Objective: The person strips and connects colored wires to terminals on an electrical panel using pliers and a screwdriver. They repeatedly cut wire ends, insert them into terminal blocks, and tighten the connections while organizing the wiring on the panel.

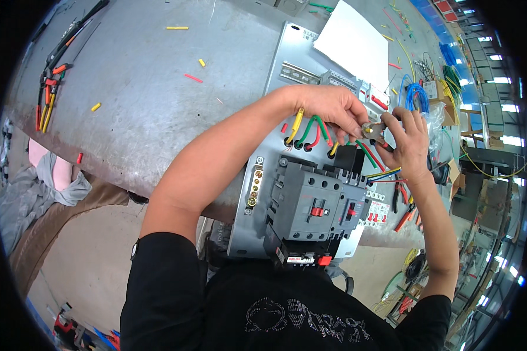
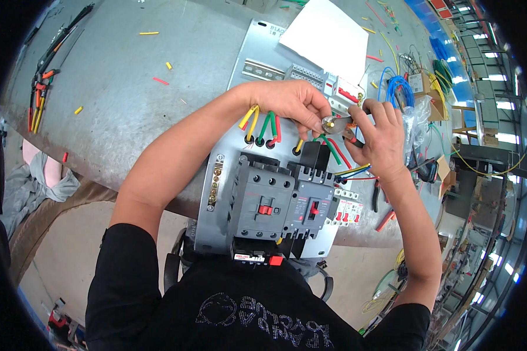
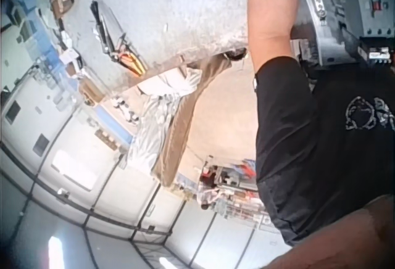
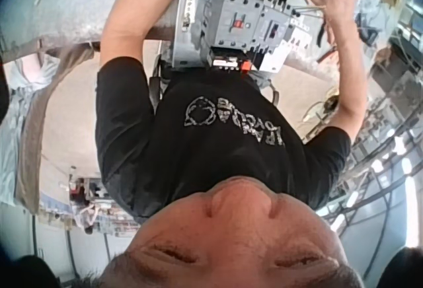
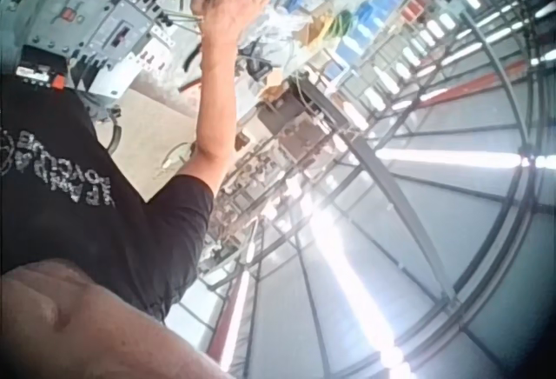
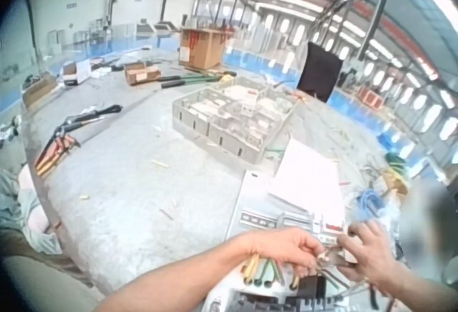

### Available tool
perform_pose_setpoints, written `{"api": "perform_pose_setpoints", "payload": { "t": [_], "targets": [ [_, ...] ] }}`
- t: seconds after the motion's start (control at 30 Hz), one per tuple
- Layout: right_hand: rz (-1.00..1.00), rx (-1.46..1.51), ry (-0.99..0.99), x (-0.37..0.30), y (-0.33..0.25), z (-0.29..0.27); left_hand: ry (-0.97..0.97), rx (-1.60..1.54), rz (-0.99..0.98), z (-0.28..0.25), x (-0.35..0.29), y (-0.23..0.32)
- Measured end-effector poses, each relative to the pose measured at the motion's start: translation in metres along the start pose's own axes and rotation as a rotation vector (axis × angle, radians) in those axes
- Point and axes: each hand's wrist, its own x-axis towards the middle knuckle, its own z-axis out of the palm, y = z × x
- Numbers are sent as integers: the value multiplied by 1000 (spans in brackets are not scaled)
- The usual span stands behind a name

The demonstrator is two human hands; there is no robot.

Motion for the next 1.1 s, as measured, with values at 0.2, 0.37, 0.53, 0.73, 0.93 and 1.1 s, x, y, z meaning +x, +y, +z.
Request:
{"api": "perform_pose_setpoints", "payload": {
  "t": [0.2, 0.37, 0.53, 0.73, 0.93, 1.1],
  "targets": [
    [36, -28, -252, 12, -15, -42, 21, -8, 3, 0, 0, -4],
    [82, -80, -467, 32, -29, -70, 32, -35, 29, 2, 3, -6],
    [181, -150, -624, 37, -48, -86, 18, -74, 63, 1, 6, -9],
    [200, -145, -706, 50, -61, -107, 48, -57, 57, 0, 1, -9],
    [317, -99, -845, 71, -80, -115, 54, -61, 40, 5, -1, -5],
    [489, 18, -750, 77, -98, -108, 81, -49, 10, 5, -2, -2]
  ]
}}
